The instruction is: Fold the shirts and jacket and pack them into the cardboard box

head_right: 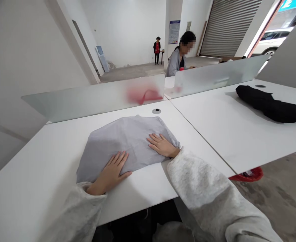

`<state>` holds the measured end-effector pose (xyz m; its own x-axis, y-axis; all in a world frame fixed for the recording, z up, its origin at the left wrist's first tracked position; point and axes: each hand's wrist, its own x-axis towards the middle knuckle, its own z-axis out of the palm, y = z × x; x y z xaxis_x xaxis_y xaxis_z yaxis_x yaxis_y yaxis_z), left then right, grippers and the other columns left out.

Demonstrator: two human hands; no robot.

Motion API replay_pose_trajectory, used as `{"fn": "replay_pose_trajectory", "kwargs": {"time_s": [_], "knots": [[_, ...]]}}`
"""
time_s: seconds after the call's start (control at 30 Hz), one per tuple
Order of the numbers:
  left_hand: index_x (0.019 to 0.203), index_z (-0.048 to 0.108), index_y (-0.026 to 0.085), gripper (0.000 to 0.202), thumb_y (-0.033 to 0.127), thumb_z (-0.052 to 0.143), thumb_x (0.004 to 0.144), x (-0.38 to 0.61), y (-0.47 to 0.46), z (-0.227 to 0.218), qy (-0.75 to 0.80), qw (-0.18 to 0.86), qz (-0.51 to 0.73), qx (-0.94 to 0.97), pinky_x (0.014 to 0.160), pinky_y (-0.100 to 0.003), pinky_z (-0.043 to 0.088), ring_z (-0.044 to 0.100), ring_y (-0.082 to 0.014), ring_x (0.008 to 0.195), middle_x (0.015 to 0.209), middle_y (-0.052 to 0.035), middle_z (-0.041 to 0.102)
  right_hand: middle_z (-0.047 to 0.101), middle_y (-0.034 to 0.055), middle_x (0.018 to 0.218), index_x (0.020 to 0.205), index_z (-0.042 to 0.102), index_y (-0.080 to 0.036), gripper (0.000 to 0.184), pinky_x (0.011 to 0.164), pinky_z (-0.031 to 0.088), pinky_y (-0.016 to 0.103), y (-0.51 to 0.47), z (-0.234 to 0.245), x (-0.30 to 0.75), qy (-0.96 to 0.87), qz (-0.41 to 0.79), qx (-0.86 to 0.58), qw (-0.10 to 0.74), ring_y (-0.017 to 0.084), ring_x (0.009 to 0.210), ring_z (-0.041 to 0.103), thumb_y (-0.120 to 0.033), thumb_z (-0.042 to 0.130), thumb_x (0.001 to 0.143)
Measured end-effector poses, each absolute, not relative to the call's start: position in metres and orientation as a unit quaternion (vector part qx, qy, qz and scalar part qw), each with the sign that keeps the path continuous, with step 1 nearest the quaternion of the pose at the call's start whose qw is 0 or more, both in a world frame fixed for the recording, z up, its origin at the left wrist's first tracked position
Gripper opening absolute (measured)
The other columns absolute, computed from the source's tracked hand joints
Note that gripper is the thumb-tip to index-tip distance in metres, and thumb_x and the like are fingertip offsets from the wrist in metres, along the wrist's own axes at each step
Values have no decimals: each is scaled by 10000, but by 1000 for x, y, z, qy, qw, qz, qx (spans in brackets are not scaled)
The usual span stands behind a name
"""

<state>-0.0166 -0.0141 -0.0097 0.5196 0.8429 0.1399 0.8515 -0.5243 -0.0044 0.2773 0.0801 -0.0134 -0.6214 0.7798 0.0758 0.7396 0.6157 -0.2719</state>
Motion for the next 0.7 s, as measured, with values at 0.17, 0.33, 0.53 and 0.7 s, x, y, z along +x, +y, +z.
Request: {"fn": "replay_pose_trajectory", "kwargs": {"time_s": [0.17,0.33,0.53,0.7], "knots": [[1418,363,141,634,526,317,916,-2,-42,-23,-546,104,-84,-827,1046,-498,338,372,-345,1314,1438,-134,409,264,73,1512,1428,356,-210,591,1142,122,494,72,-8,276,-888,122,-426,120,219,1411,172,-498,116,972],[1457,260,123,579,315,342,916,17,-57,-34,-563,129,-116,-808,1094,-492,274,275,-303,1374,1480,-122,341,391,63,1451,1350,482,-218,513,1141,139,497,65,0,281,-910,109,-362,170,227,1399,218,-428,188,987],[1436,286,87,630,398,405,901,41,-41,-22,-576,104,-103,-805,1091,-509,277,281,-304,1371,1481,-135,332,299,121,1495,1427,355,-201,662,1103,127,595,41,-3,267,-965,-18,-209,157,315,1410,130,-546,473,873],[1377,385,84,510,307,413,919,49,-29,-10,-547,81,-84,-829,1078,-434,337,388,-241,1324,1418,-144,430,247,117,1516,1466,252,-188,669,1099,239,527,37,-8,262,-961,-58,-241,124,287,1405,173,-198,509,849]]}}
